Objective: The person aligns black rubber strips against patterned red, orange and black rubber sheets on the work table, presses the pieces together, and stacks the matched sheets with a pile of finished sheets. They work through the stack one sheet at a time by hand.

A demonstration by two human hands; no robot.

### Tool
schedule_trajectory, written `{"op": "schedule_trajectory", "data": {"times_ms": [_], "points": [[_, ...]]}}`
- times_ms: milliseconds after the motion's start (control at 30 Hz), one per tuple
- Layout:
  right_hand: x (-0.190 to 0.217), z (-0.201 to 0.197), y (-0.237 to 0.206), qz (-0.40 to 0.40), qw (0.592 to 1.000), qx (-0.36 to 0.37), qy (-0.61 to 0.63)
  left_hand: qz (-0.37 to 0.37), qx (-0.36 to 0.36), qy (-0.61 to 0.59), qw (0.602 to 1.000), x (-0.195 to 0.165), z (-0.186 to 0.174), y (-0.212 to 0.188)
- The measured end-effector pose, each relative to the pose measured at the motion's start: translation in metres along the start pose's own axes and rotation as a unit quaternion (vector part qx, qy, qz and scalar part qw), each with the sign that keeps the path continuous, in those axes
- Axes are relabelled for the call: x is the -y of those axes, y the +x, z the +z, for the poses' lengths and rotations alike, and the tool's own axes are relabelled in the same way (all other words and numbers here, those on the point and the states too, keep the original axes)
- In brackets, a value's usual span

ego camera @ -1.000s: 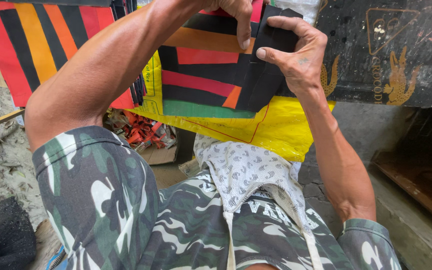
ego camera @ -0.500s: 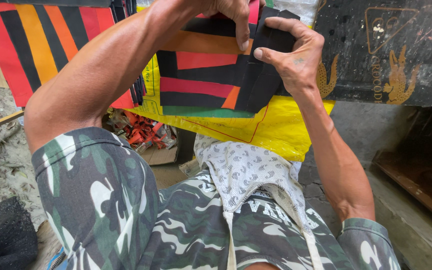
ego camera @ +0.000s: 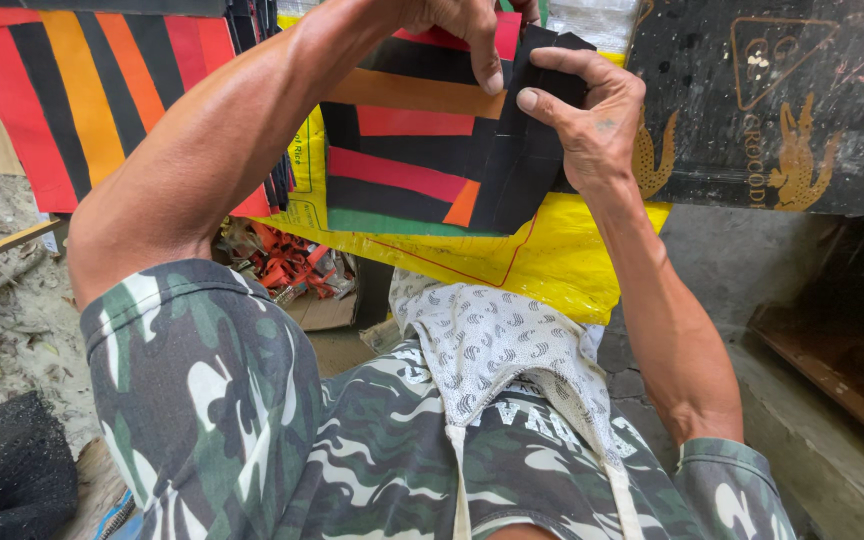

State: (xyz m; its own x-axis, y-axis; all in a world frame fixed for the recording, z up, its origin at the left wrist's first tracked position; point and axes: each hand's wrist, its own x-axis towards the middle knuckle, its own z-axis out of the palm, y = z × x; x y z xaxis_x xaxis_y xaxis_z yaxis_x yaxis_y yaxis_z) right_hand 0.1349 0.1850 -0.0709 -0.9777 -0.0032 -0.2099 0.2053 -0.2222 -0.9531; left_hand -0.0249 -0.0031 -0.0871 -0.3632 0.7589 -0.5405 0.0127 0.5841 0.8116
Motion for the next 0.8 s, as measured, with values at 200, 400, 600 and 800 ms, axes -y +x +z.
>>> {"op": "schedule_trajectory", "data": {"times_ms": [200,400,600,800], "points": [[-0.007,-0.001,-0.001,-0.027,1.0,-0.004,-0.015,-0.013,-0.002,-0.011,1.0,0.001,0.001,-0.001],[-0.008,-0.002,-0.001,-0.024,1.0,-0.011,0.005,-0.018,-0.007,-0.022,1.0,-0.002,0.004,-0.001],[-0.004,0.002,-0.003,-0.012,1.0,-0.019,-0.003,-0.036,-0.002,-0.03,0.999,-0.005,0.006,-0.003],[0.005,-0.007,0.002,-0.086,0.993,0.047,-0.071,0.005,-0.017,0.02,1.0,0.003,0.007,0.006]]}}
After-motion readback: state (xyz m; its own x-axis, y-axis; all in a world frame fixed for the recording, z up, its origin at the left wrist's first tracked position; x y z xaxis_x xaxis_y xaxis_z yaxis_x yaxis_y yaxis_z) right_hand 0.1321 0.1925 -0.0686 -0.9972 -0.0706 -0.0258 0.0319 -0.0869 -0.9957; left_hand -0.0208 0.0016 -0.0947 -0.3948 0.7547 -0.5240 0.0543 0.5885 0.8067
